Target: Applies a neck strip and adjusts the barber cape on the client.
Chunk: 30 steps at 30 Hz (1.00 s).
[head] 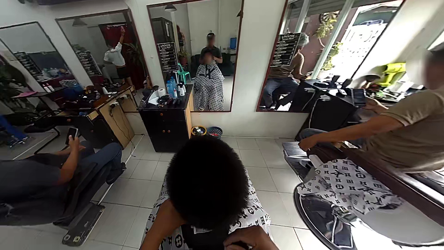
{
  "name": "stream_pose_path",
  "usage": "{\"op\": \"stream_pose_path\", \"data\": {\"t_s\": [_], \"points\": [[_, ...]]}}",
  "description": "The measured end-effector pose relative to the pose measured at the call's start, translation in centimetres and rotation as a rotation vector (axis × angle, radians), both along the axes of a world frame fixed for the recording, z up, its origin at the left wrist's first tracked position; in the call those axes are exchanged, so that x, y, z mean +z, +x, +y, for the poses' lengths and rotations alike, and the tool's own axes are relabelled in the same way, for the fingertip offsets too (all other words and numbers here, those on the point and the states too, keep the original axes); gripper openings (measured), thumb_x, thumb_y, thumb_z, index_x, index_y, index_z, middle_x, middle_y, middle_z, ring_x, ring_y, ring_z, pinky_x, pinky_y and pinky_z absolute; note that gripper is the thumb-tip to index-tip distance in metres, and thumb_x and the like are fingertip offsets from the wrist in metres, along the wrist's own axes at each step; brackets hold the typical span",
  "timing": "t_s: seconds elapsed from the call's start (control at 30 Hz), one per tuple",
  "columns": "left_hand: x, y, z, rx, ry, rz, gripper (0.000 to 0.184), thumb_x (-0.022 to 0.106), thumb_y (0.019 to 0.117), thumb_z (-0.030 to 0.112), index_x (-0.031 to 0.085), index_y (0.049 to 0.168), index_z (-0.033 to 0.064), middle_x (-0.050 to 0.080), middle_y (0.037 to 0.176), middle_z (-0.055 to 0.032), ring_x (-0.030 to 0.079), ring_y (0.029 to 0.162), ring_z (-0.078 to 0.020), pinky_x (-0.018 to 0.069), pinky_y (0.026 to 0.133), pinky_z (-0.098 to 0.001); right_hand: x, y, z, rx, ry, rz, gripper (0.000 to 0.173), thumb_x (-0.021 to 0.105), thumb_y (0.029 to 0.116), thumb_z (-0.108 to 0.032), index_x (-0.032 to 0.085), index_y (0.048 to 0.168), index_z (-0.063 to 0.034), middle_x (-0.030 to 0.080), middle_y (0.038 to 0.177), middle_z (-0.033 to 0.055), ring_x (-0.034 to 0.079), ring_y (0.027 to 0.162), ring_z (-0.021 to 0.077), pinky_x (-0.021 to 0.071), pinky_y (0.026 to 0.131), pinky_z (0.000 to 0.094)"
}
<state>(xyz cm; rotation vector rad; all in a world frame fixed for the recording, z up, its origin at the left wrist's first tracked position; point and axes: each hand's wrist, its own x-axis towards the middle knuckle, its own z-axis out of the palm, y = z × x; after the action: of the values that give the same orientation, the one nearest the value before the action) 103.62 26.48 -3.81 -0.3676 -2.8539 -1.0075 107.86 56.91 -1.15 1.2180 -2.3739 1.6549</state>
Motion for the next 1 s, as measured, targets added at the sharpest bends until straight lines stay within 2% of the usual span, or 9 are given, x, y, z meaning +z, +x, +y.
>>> {"op": "stream_pose_path", "data": {"t_s": [0.1,0.3,0.43,0.53,0.63,0.73,0.8,0.93,1.0], "points": [[1.2,-0.2,0.3,-0.027,0.013,-0.153,0.061,0.087,0.0741,0.036,0.070,0.114,-0.0078,0.071,0.109,-0.0268,0.067,0.109,-0.0426,0.0488,0.095,-0.0638,-1.3,0.6,-4.4,0.011,0.040,-0.006,0.017,0.063,0.0992,-0.007,0.075,0.105,0.0039,0.076,0.090,0.0163,0.074,0.081,0.0205,0.0603,0.081,0.0367],[-0.1,-3.5,-1.2,-0.275,0.058,-0.314,0.049,0.086,0.0791,0.032,0.069,0.109,-0.0030,0.070,0.098,-0.0203,0.067,0.095,-0.0348,0.0515,0.089,-0.0578,-2.9,0.6,-12.2,-0.423,0.316,-0.268,0.033,0.048,0.1056,-0.015,0.070,0.121,0.0033,0.076,0.097,0.0182,0.075,0.086,0.0326,0.0607,0.084,0.0528],[-1.7,-6.6,-3.2,-0.469,0.359,-0.424,0.028,0.082,0.0836,0.012,0.062,0.096,-0.0045,0.063,0.089,-0.0116,0.061,0.084,-0.0186,0.0514,0.080,-0.0397,-3.3,0.7,-15.4,-0.605,0.299,-0.244,0.030,0.051,0.1020,-0.009,0.069,0.121,0.0059,0.075,0.098,0.0185,0.075,0.085,0.0325,0.0610,0.082,0.0524],[-2.4,-7.7,-4.2,-0.391,0.579,-0.563,0.025,0.077,0.0892,0.009,0.058,0.102,-0.0019,0.058,0.086,-0.0045,0.055,0.077,-0.0098,0.0489,0.074,-0.0311,-3.4,0.4,-17.6,-0.767,0.322,-0.149,0.031,0.055,0.1024,-0.012,0.068,0.121,0.0086,0.075,0.091,0.0197,0.074,0.080,0.0338,0.0600,0.079,0.0545],[-2.0,-8.1,-4.7,-0.321,0.451,-0.602,0.039,0.070,0.0968,0.017,0.053,0.126,-0.0022,0.065,0.096,-0.0154,0.060,0.077,-0.0183,0.0514,0.076,-0.0386,-3.3,-0.2,-20.1,-0.956,0.437,-0.057,0.032,0.055,0.1045,-0.016,0.070,0.117,0.0086,0.073,0.097,0.0255,0.072,0.092,0.0450,0.0535,0.087,0.0659],[-1.2,-8.4,-5.4,-0.430,0.118,-0.475,0.034,0.060,0.1032,0.024,0.064,0.125,-0.0032,0.070,0.109,-0.0251,0.068,0.102,-0.0380,0.0498,0.094,-0.0582,-3.5,-0.6,-21.1,-1.069,0.507,0.027,0.029,0.056,0.1035,-0.015,0.073,0.113,0.0070,0.072,0.101,0.0297,0.070,0.096,0.0510,0.0515,0.086,0.0699],[-0.7,-8.6,-5.4,-0.491,0.009,-0.423,0.034,0.055,0.1053,0.026,0.068,0.124,-0.0002,0.070,0.115,-0.0240,0.066,0.112,-0.0398,0.0472,0.099,-0.0620,-3.3,-0.9,-21.3,-1.102,0.548,0.040,0.028,0.057,0.1031,-0.016,0.074,0.111,0.0049,0.072,0.102,0.0301,0.070,0.096,0.0511,0.0521,0.084,0.0699],[-1.0,-8.0,-4.1,-0.395,0.437,-0.529,0.031,0.046,0.1096,0.018,0.063,0.110,-0.0078,0.061,0.096,-0.0162,0.056,0.086,-0.0216,0.0463,0.083,-0.0403,-3.3,-1.0,-21.3,-1.131,0.549,0.092,0.025,0.058,0.1024,-0.014,0.074,0.106,0.0047,0.071,0.097,0.0300,0.070,0.091,0.0513,0.0533,0.078,0.0698],[-1.2,-7.8,-3.6,-0.323,0.650,-0.583,0.027,0.051,0.1079,0.019,0.060,0.112,-0.0066,0.059,0.100,-0.0131,0.053,0.087,-0.0155,0.0454,0.081,-0.0350,-3.2,-1.1,-21.4,-1.144,0.554,0.130,0.025,0.057,0.1020,-0.014,0.073,0.103,0.0050,0.071,0.092,0.0291,0.070,0.086,0.0507,0.0542,0.073,0.0684]]}}
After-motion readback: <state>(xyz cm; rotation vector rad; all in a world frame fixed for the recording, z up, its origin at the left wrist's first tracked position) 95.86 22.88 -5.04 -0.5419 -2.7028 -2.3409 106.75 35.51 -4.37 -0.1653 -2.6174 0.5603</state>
